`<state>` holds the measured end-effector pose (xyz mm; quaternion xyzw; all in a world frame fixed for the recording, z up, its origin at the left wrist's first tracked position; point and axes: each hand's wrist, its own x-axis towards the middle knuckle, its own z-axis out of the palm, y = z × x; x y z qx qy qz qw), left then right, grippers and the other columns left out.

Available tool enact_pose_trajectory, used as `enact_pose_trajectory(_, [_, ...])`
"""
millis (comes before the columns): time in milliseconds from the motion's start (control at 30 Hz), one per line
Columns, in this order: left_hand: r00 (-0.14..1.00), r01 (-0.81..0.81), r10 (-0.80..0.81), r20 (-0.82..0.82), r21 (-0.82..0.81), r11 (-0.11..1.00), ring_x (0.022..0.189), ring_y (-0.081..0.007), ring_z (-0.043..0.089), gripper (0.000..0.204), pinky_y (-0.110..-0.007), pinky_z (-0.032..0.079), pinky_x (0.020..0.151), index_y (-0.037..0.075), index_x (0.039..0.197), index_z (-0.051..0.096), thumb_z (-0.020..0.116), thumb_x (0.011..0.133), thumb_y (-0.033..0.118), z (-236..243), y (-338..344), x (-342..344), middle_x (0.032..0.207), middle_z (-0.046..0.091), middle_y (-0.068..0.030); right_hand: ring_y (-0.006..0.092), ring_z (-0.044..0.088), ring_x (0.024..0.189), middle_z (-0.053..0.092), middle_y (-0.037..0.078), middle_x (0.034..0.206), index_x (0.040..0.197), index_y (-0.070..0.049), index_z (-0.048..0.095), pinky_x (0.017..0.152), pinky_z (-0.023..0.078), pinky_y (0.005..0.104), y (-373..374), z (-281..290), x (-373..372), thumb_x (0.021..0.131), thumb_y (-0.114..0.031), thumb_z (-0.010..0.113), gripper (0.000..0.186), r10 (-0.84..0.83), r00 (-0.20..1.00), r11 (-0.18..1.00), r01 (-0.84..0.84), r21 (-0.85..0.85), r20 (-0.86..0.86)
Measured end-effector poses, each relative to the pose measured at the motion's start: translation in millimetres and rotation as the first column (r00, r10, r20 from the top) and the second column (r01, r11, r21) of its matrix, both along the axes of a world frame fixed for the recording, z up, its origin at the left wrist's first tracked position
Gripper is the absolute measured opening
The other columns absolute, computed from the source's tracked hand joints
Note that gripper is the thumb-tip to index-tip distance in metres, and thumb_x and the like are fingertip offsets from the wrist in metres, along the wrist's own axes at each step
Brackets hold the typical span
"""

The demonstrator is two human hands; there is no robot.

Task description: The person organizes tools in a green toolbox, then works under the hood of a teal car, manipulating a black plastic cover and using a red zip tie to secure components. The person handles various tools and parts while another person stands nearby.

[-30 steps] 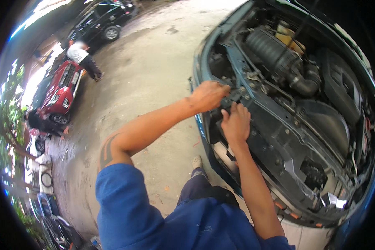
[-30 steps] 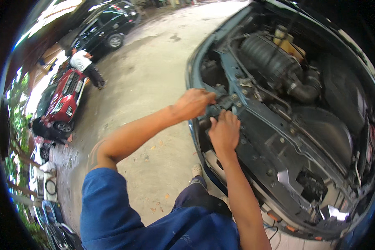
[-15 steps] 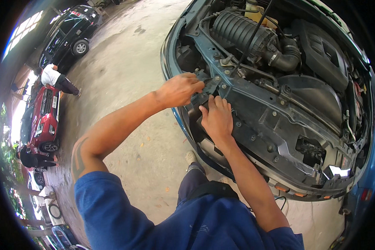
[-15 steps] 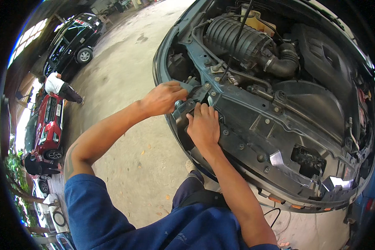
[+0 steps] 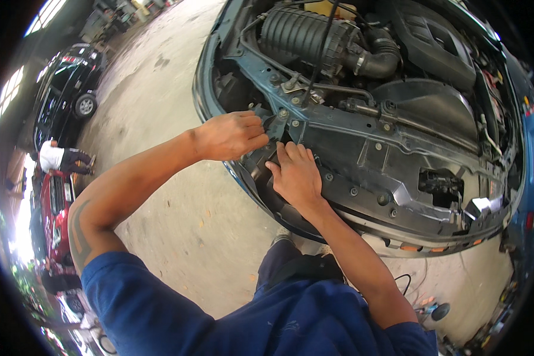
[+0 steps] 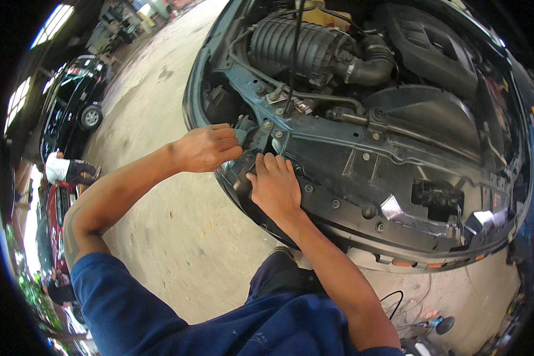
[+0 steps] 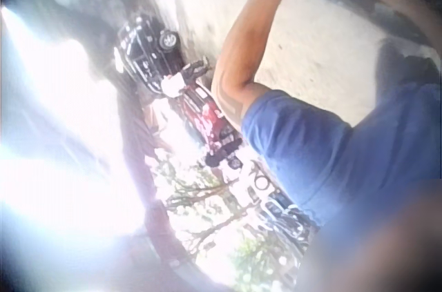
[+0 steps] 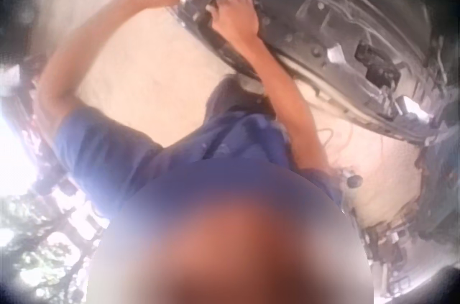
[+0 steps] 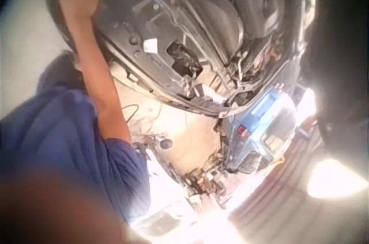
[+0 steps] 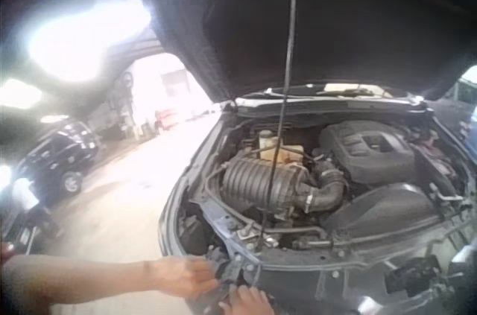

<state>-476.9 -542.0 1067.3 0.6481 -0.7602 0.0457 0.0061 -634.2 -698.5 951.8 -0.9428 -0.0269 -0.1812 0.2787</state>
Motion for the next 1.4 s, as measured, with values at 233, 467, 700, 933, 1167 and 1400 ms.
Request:
enact_pose_trajectory(233, [0.957,0.280,-0.282,0.062,0.042,0.959,0.083,-0.0234,0.059,0.014,-0.034,0.051,0.079,0.006,0.083,0.056,0.065,0.081,0.016,5.9,-10.5,25.5,0.079,0.055,-0.0064,0.0275,0.059,0.107,0.062,0.011,0.108,0.127,0.005,0.068,0.097,0.047,0.0397,-0.1,3.1,-2.0,0.092,-0.028,0.074,0.049,-0.030,0.999,1.000,0.030,0.005,-0.022])
enact_pose_trajectory(467, [0.883,0.453,-0.458,0.102,0.068,0.889,0.083,-0.0219,0.059,0.013,-0.033,0.051,0.080,0.006,0.081,0.057,0.066,0.081,0.016,9.2,-21.6,37.6,0.079,0.056,-0.0057,0.0274,0.059,0.109,0.064,0.011,0.112,0.129,0.005,0.069,0.099,0.047,0.0399,0.3,7.8,-4.6,0.093,-0.030,0.074,0.050,-0.039,0.998,0.999,0.040,0.022,-0.038])
enact_pose_trajectory(700, [0.843,0.511,-0.517,0.147,0.077,0.856,0.085,-0.0222,0.061,0.011,-0.034,0.051,0.080,0.007,0.081,0.058,0.066,0.082,0.015,5.1,-21.7,42.7,0.080,0.058,-0.0052,0.0290,0.059,0.109,0.064,0.012,0.112,0.129,0.004,0.069,0.100,0.047,0.0398,1.9,2.8,-5.4,0.093,-0.031,0.074,0.051,-0.055,0.998,0.998,0.056,0.013,-0.012])
enact_pose_trajectory(933, [0.969,-0.095,0.060,-0.238,-0.138,0.986,0.095,-0.0362,0.067,0.006,-0.047,0.053,0.082,0.002,0.094,0.068,0.068,0.090,0.007,37.8,3.0,10.6,0.089,0.069,-0.0139,0.0302,0.058,0.103,0.061,0.012,0.105,0.133,0.002,0.067,0.094,0.046,0.0424,13.7,26.6,-14.8,0.093,-0.029,0.075,0.052,-0.098,0.992,0.995,0.100,-0.019,0.084])
enact_pose_trajectory(1167, [0.656,-0.615,0.380,-0.652,-0.170,0.770,0.092,-0.0340,0.073,0.020,-0.041,0.055,0.085,0.001,0.112,0.080,0.066,0.097,0.002,-25.1,82.9,-122.1,0.099,0.078,-0.0159,0.0288,0.056,0.084,0.058,0.011,0.088,0.119,-0.002,0.076,0.078,0.046,0.0399,9.6,10.0,-177.8,0.096,-0.024,0.075,0.032,-0.115,0.987,0.979,0.095,0.178,0.108])
enact_pose_trajectory(1400, [0.405,-0.479,0.377,-0.833,0.158,0.863,0.087,-0.0285,0.073,0.016,-0.039,0.056,0.082,0.004,0.105,0.082,0.077,0.090,0.006,-109.1,24.2,-292.5,0.096,0.079,-0.0145,0.0183,0.059,0.081,0.063,0.005,0.083,0.133,-0.006,0.072,0.076,0.049,0.0399,-52.0,-95.4,-396.5,0.108,-0.031,0.060,0.037,-0.530,0.706,0.423,0.700,0.575,-0.470])
